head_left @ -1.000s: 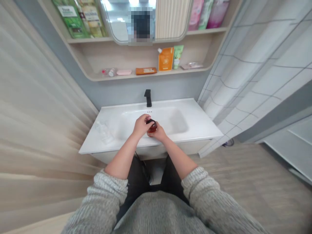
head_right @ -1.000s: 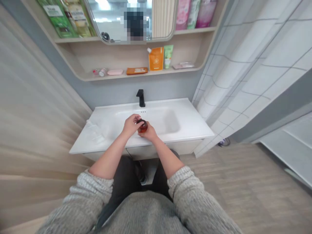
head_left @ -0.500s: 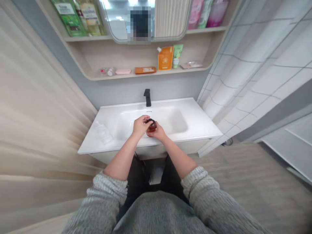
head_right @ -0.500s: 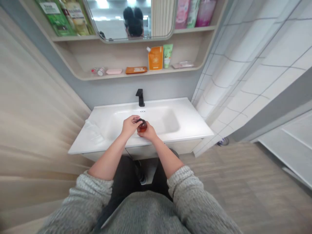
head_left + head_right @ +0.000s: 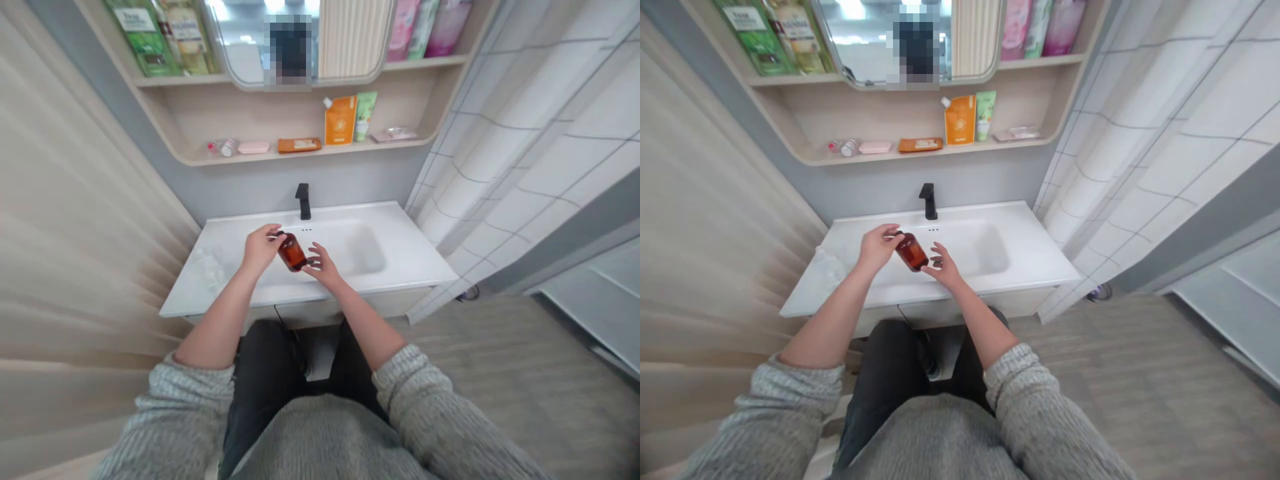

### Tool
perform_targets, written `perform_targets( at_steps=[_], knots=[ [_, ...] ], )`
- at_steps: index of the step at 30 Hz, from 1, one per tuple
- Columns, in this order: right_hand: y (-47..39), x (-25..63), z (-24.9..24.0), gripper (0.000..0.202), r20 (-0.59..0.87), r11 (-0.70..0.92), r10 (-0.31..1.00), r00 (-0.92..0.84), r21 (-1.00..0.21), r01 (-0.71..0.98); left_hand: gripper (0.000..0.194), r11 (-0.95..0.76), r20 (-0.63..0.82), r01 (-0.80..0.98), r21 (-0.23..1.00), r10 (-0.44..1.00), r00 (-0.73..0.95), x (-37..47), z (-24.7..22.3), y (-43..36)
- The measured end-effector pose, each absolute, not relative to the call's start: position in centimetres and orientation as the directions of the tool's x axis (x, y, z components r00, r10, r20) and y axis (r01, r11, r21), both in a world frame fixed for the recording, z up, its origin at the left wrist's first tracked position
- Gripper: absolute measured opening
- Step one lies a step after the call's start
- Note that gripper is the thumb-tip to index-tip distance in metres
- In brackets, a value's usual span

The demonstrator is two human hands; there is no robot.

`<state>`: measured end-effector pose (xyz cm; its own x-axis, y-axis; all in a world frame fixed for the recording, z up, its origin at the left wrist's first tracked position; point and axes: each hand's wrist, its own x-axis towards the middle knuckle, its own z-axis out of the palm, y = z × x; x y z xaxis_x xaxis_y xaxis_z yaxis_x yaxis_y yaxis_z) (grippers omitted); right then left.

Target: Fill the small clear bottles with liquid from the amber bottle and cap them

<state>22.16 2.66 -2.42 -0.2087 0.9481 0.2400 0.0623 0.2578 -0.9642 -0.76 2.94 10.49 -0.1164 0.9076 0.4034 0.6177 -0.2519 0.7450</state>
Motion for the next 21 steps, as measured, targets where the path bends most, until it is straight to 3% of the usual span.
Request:
perform_targets(
  at_steps=[6,13,21],
  knots=[
    [3.5,22.3,-3.8,0.082,0.22,0.238,0.962,-0.164,-0.967,0.097,0.039,-0.034,0.422,0.837,0.546,0.874,-0.24,-10.0,15.4,5.5],
    [3.6,22.4,-3.8,0.067,0.186,0.212,0.967,-0.175,-0.967,0.142,0.032,0.206,0.356,0.945,0.256,0.888,-0.29,-17.2,14.0,7.4],
    [3.9,22.4,-4.3,0.06,0.184,0.212,0.968,-0.173,-0.964,0.163,0.036,0.277,0.311,0.932,0.235,0.887,-0.342,-20.7,11.7,8.3]
  ],
)
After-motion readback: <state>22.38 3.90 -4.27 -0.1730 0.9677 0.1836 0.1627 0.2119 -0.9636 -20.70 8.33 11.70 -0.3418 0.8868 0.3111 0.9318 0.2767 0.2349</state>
